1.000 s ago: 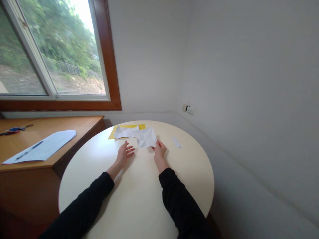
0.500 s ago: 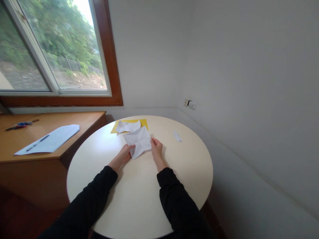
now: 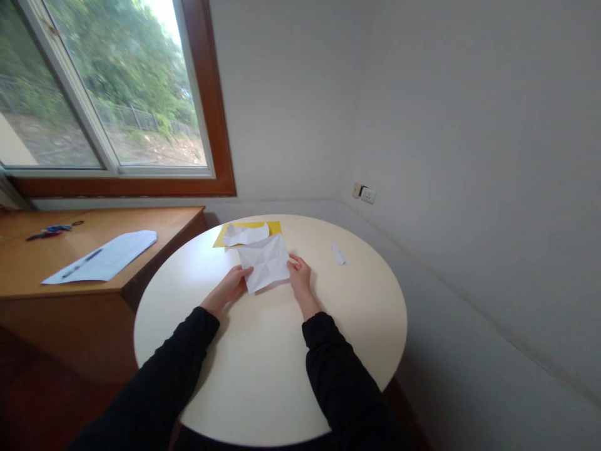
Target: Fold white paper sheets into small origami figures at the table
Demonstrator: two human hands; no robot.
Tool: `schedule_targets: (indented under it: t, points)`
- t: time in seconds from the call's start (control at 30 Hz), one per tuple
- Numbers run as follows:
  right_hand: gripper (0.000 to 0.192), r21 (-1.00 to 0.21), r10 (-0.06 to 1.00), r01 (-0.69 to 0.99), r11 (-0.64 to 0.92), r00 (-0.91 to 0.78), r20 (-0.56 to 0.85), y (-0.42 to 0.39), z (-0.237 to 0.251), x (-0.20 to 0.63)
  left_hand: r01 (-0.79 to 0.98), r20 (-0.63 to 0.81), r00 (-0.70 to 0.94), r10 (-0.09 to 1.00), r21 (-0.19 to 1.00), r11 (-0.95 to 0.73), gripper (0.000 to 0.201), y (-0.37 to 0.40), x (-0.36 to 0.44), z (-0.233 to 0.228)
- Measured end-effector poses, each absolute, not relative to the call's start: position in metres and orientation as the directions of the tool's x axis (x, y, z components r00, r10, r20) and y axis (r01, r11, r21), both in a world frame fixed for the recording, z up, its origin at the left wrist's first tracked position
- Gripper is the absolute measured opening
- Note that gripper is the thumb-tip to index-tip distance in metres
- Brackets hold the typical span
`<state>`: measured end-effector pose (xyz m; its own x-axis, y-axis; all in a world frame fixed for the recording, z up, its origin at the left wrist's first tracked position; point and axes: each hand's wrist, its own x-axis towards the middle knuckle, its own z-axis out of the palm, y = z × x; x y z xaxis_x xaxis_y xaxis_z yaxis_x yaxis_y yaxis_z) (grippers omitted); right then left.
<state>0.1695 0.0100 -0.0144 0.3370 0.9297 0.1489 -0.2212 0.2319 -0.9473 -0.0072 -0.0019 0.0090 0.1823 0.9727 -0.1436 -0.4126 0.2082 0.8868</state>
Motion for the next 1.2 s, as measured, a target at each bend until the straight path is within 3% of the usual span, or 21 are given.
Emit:
schedule_targets:
  t: [0.27,0.4,0.6,0.8,0.87,1.07,1.2]
  points:
    - [0.050,-0.943,0.907,-0.225,0.247,0.396,0.143,0.010,-0.014,0.172,-0.379,-0.116,0.263,0.958,0.901,0.213,0.016,-0.006,-0.012,0.014]
    - [0.044,-0.933,0.900,-0.233,0.273,0.404,0.163,0.012,-0.016,0.172,-0.336,-0.110,0.290,0.951,0.918,0.209,0.013,-0.007,-0.014,0.016]
    - [0.037,-0.930,0.887,-0.135,0.341,0.374,0.271,0.013,-0.019,0.172,-0.351,0.002,0.185,0.983,0.934,0.064,0.019,-0.001,-0.024,0.013]
    - [0.038,-0.937,0.890,-0.066,0.344,0.340,0.303,0.011,-0.017,0.171,-0.244,0.046,-0.001,0.999,0.969,-0.045,0.056,0.001,-0.030,0.011]
    - [0.041,-0.938,0.892,-0.053,0.343,0.333,0.307,0.009,-0.016,0.171,-0.219,0.093,-0.019,0.996,0.971,-0.094,0.061,0.001,-0.029,0.010]
    - [0.057,-0.942,0.905,-0.037,0.334,0.293,0.309,0.005,-0.009,0.170,-0.227,0.159,-0.140,0.977,0.955,-0.188,0.038,0.003,-0.026,0.010]
    - [0.043,-0.918,0.882,-0.039,0.394,0.297,0.365,0.003,-0.007,0.167,-0.217,0.145,-0.218,0.965,0.957,-0.193,0.034,0.004,-0.026,0.012]
